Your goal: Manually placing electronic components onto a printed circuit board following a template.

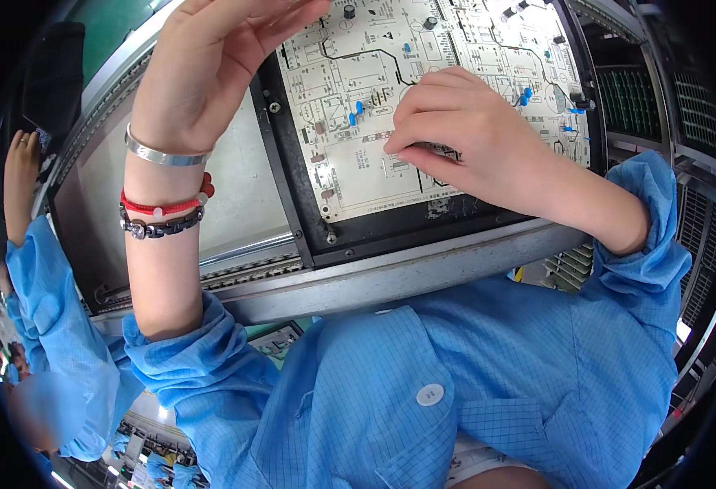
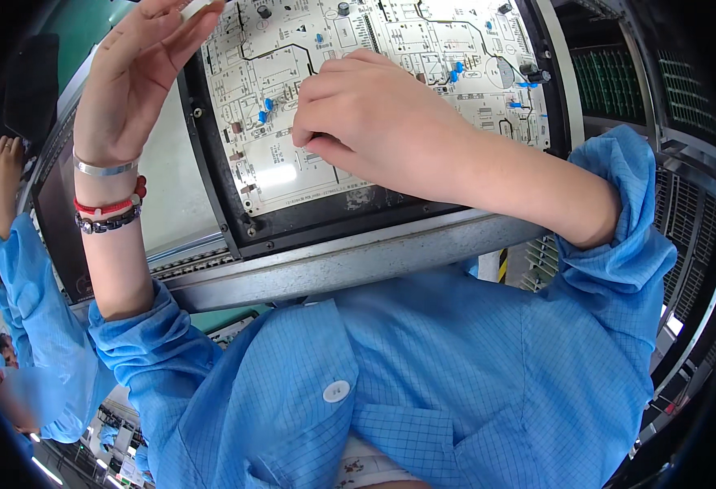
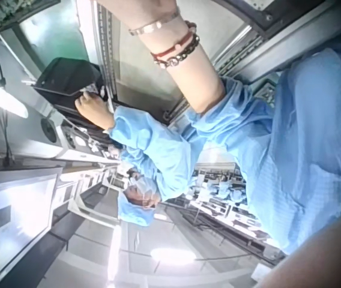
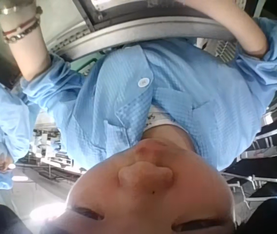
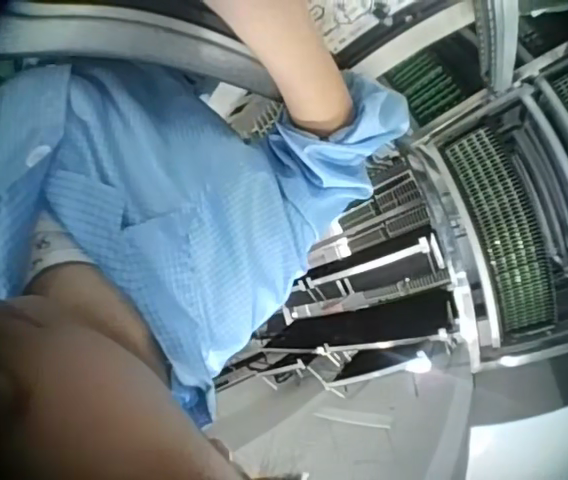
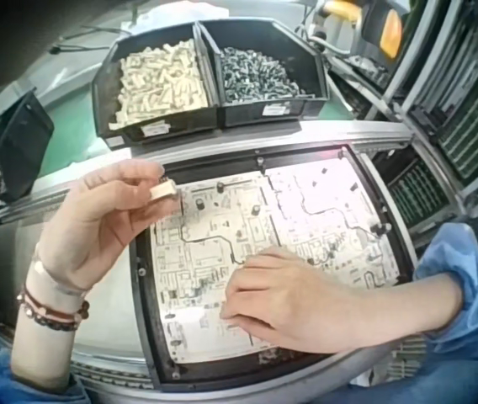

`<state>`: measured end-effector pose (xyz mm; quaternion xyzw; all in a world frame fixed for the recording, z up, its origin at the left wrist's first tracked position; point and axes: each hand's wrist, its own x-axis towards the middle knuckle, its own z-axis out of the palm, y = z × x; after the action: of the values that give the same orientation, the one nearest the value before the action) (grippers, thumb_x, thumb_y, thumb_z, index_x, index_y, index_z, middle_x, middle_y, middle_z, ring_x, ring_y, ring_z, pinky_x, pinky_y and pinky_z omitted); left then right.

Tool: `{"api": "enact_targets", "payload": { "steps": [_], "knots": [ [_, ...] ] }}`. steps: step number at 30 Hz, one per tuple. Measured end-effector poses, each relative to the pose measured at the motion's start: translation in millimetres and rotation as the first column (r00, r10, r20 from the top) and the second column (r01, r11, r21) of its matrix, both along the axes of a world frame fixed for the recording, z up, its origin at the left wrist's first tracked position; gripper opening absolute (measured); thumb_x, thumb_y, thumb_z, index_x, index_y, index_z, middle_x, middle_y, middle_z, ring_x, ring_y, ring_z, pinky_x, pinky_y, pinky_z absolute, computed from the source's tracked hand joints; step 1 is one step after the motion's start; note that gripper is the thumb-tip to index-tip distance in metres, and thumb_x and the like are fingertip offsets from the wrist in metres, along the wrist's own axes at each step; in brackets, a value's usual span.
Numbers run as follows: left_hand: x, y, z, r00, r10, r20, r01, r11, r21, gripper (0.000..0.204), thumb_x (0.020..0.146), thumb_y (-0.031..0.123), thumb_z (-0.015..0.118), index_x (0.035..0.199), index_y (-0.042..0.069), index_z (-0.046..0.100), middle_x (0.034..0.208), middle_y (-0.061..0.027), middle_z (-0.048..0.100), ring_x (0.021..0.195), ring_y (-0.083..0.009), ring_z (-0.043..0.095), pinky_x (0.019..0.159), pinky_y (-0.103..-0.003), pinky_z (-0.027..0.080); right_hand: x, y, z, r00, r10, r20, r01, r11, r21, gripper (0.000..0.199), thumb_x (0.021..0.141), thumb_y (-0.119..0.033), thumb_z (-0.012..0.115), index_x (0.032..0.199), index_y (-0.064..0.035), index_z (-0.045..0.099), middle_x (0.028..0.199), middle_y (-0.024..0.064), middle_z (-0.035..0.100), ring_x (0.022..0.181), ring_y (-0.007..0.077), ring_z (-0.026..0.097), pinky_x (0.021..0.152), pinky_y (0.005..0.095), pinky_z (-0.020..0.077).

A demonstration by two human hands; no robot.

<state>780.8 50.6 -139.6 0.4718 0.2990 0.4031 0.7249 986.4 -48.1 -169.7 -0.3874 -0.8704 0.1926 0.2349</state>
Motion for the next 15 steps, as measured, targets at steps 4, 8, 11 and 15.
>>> {"api": "enact_targets", "payload": {
  "steps": [4,8,11,15],
  "knots": [
    [16.0,37.6,-64.1,0.249,-0.478,0.842,0.525,0.797,0.298,0.016,0.085,-0.005,0.055,0.1,-0.003,0.06,0.089,-0.0066,0.063,0.078,-0.0152,0.063,0.084,-0.028,0.055,-6.9,0.4,2.3,1.0,0.014,-0.022,-0.014,1.0,0.02,0.013,0.072,-0.003,0.071,0.081,-0.0064,0.063,0.084,0.0038,0.058,0.083,0.0234,0.056,0.079,0.0343,0.0438],
    [6.7,15.4,-24.2,0.792,-0.371,0.484,0.38,0.921,0.085,0.015,0.085,-0.004,0.056,0.099,-0.001,0.06,0.086,-0.0058,0.063,0.075,-0.0128,0.062,0.072,-0.023,0.054,-5.1,-0.6,2.0,1.0,0.016,-0.01,-0.015,1.0,0.025,0.012,0.072,-0.003,0.07,0.081,-0.0057,0.063,0.083,0.0042,0.057,0.084,0.0238,0.055,0.08,0.0345,0.044],
    [12.9,28.2,-50.6,0.809,-0.354,0.469,0.343,0.933,0.113,0.013,0.086,-0.002,0.057,0.098,0.0,0.061,0.086,-0.0058,0.064,0.073,-0.0114,0.061,0.066,-0.02,0.051,-14.8,-2.5,8.6,0.992,0.059,0.108,-0.069,0.993,0.092,0.013,0.071,-0.002,0.07,0.081,-0.0049,0.062,0.084,0.0047,0.057,0.084,0.0239,0.055,0.082,0.035,0.0444],
    [9.6,3.3,-9.1,0.989,0.054,-0.14,-0.057,0.998,-0.016,0.013,0.087,0.002,0.06,0.097,-0.002,0.065,0.089,-0.0078,0.067,0.071,-0.0112,0.061,0.066,-0.021,0.051,-3.8,-1.7,2.8,0.997,0.017,0.072,-0.023,0.996,0.084,0.014,0.07,-0.002,0.069,0.082,-0.0044,0.062,0.085,0.0052,0.056,0.085,0.0237,0.055,0.082,0.0353,0.0449]
  ]
}}
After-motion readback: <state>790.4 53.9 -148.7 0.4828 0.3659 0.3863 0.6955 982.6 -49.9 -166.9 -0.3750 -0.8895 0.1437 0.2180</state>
